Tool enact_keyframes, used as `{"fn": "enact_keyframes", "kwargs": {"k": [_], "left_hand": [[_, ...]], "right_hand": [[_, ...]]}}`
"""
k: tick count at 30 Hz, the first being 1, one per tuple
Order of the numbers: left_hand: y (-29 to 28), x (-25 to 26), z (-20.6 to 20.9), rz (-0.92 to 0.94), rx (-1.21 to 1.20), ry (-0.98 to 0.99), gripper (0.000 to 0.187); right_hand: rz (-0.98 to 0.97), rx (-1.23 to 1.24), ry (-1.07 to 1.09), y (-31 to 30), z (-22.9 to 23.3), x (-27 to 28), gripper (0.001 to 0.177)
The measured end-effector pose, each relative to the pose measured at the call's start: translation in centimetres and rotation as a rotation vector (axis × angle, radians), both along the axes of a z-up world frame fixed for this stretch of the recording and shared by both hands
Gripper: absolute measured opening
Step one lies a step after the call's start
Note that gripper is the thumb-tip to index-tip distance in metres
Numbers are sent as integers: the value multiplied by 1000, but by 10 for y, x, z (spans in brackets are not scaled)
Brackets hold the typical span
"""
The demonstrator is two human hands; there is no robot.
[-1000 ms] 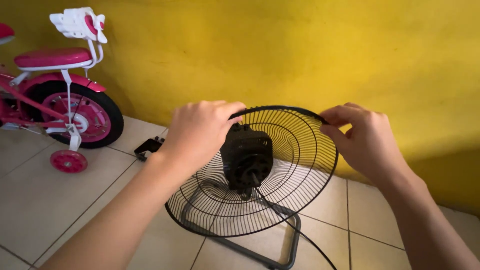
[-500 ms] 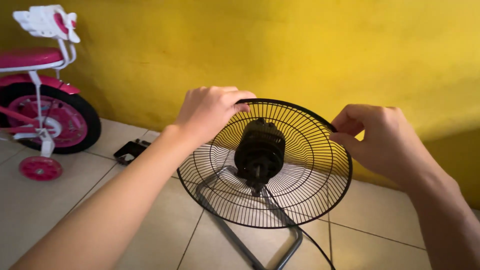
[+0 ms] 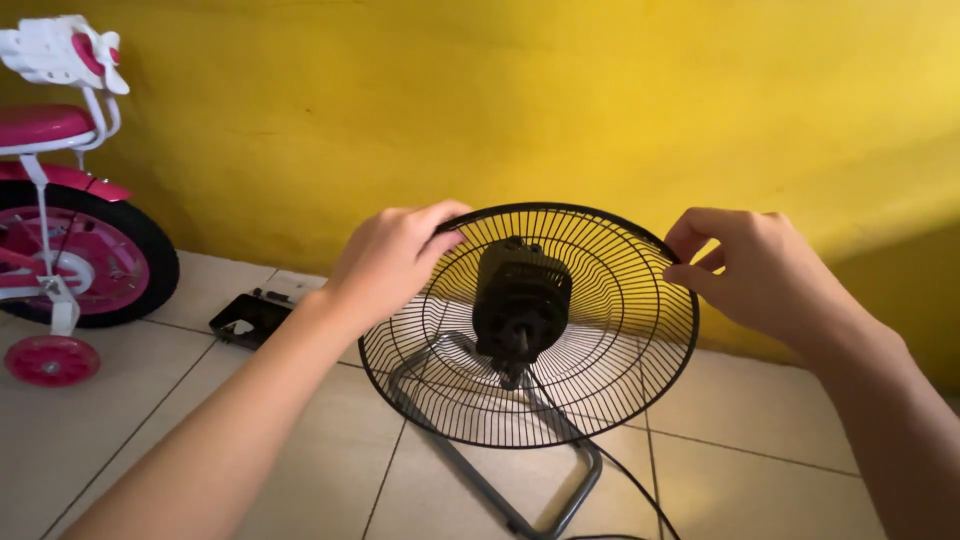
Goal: The person assembles a standing fan by attaching the front grille, inserting the fan blades, and securing the rear grille. The person uses a screwdriver to tighten the central nut holding the blades in place.
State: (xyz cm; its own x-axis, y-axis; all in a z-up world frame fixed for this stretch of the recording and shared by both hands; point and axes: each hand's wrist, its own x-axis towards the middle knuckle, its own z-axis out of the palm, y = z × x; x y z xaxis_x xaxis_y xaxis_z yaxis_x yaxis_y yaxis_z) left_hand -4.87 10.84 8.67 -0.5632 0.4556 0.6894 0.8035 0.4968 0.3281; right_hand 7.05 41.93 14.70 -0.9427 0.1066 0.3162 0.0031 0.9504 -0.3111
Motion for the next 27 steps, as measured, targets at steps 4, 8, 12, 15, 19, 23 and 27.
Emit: {"fn": "enact_keyframes", "kwargs": {"k": [4,8,12,15,19,23,27], "left_hand": [[-19,-8,-27,94,6,-144,28],[-27,-20,-52,42,138,-188,26],[-25,-23,-60,15,192,-263,24],[-24,-22,-57,-4,206,-366,27],[-15,-14,-44,-246,302,-62,60],[1,1,-10,-287,281,247,64],[29,31,8,-432,347,356,52]], "right_hand": [[100,54,85,2,-13,2,23],[-13,95,20,4,-32,-1,24],[-43,83,32,6,-50,-6,23],[-64,70,20,10,-57,-9,28],[-101,102,-39,15,-60,3,49],[-77,290,-31,18,-36,48,66],[-80,275,2,-6,-5,107,62]]}}
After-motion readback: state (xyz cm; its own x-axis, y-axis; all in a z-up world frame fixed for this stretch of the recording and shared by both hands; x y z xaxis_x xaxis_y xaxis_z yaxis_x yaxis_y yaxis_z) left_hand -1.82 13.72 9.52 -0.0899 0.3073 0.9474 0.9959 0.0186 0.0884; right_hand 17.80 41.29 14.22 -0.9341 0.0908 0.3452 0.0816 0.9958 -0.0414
